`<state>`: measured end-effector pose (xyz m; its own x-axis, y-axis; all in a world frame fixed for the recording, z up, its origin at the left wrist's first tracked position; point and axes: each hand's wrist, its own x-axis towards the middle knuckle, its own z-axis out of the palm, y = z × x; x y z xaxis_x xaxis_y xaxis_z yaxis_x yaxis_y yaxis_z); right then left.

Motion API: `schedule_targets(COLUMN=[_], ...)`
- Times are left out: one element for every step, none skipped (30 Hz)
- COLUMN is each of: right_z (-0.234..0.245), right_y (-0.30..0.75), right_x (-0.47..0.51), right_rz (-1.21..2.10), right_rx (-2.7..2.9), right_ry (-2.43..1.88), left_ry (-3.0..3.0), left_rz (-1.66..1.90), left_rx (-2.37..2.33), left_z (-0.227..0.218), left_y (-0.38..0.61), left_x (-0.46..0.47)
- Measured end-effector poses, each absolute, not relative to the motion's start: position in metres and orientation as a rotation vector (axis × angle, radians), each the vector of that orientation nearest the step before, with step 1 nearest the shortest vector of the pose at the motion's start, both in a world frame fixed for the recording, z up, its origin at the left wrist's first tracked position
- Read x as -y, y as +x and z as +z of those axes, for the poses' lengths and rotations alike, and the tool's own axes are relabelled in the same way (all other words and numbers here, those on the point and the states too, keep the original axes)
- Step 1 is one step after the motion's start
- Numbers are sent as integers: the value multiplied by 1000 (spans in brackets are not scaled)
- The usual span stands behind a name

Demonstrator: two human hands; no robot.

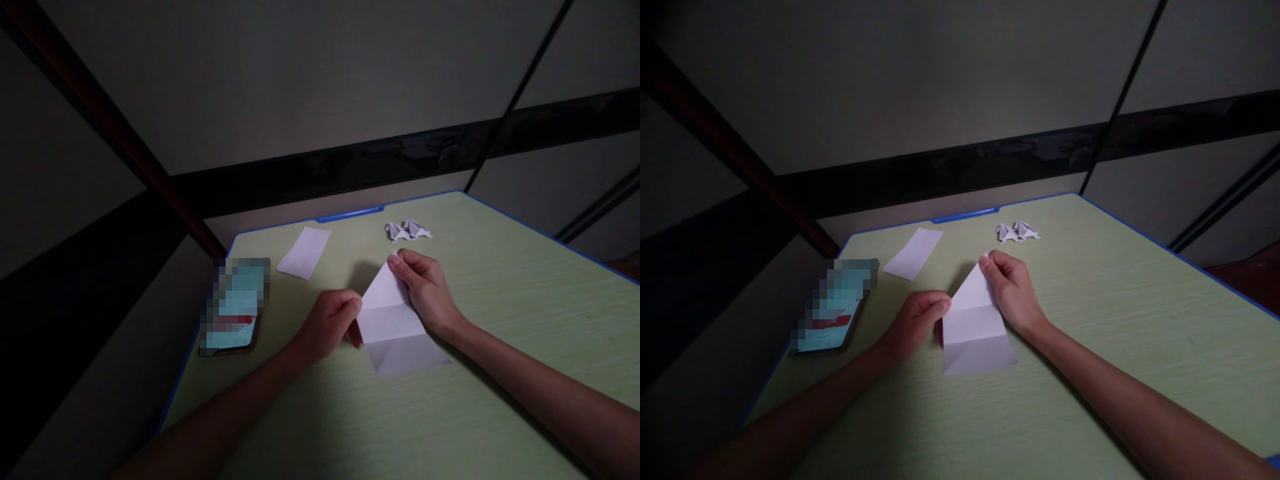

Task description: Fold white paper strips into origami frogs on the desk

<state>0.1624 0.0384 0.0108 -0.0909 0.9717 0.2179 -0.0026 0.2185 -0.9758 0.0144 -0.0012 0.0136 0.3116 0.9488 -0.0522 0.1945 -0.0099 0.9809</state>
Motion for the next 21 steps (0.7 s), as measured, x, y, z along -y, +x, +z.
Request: schedule_targets(right_z=[11, 10, 10, 9, 9, 8, 7, 7, 7, 7, 7, 8, 9, 10, 12, 13, 14, 15, 16, 16, 16], right_y=[163, 163, 164, 164, 165, 166, 166, 167, 168, 169, 169, 169, 168, 167, 166, 165, 164, 163, 163, 164, 164], right_x=[-39, -40, -41, -42, -44, -45, -47, -48, -49, -50, -50, -49, -47, -46, -44, -42, -41, -41, -41, -41, -43], right_rz=[1106, 1107, 1106, 1101, 1087, 1062, 1028, 990, 952, 917, 890, 876, 874, 883, 902, 927, 956, 984, 1011, 1037, 1063], right_rx=[1367, 1358, 1352, 1347, 1336, 1320, 1298, 1276, 1259, 1251, 1254, 1271, 1298, 1330, 1369, 1399, 1419, 1427, 1421, 1407, 1392], right_ry=[-997, -990, -988, -990, -991, -988, -982, -972, -963, -954, -946, -936, -923, -905, -890, -878, -869, -862, -854, -844, -829], left_ry=[1451, 1438, 1424, 1411, 1397, 1380, 1358, 1331, 1303, 1281, 1275, 1286, 1308, 1332, 1346, 1345, 1328, 1302, 1272, 1241, 1208], left_rz=[848, 854, 869, 886, 904, 921, 939, 963, 991, 1022, 1054, 1082, 1100, 1105, 1100, 1090, 1081, 1076, 1077, 1089, 1103], left_rx=[-1105, -1101, -1099, -1097, -1094, -1092, -1094, -1099, -1109, -1121, -1141, -1168, -1200, -1230, -1253, -1267, -1271, -1266, -1259, -1256, -1252], left_z=[14, 14, 13, 13, 12, 12, 11, 10, 10, 10, 10, 10, 10, 11, 11, 10, 9, 8, 7, 5, 3], left_y=[15, 14, 14, 14, 14, 14, 14, 13, 13, 13, 13, 13, 13, 13, 13, 13, 12, 11, 10, 9, 8], left_x=[1, 1, 1, 1, 1, 0, 0, -1, -1, -2, -3, -3, -4, -4, -5, -5, -6, -6, -7, -8, -8])
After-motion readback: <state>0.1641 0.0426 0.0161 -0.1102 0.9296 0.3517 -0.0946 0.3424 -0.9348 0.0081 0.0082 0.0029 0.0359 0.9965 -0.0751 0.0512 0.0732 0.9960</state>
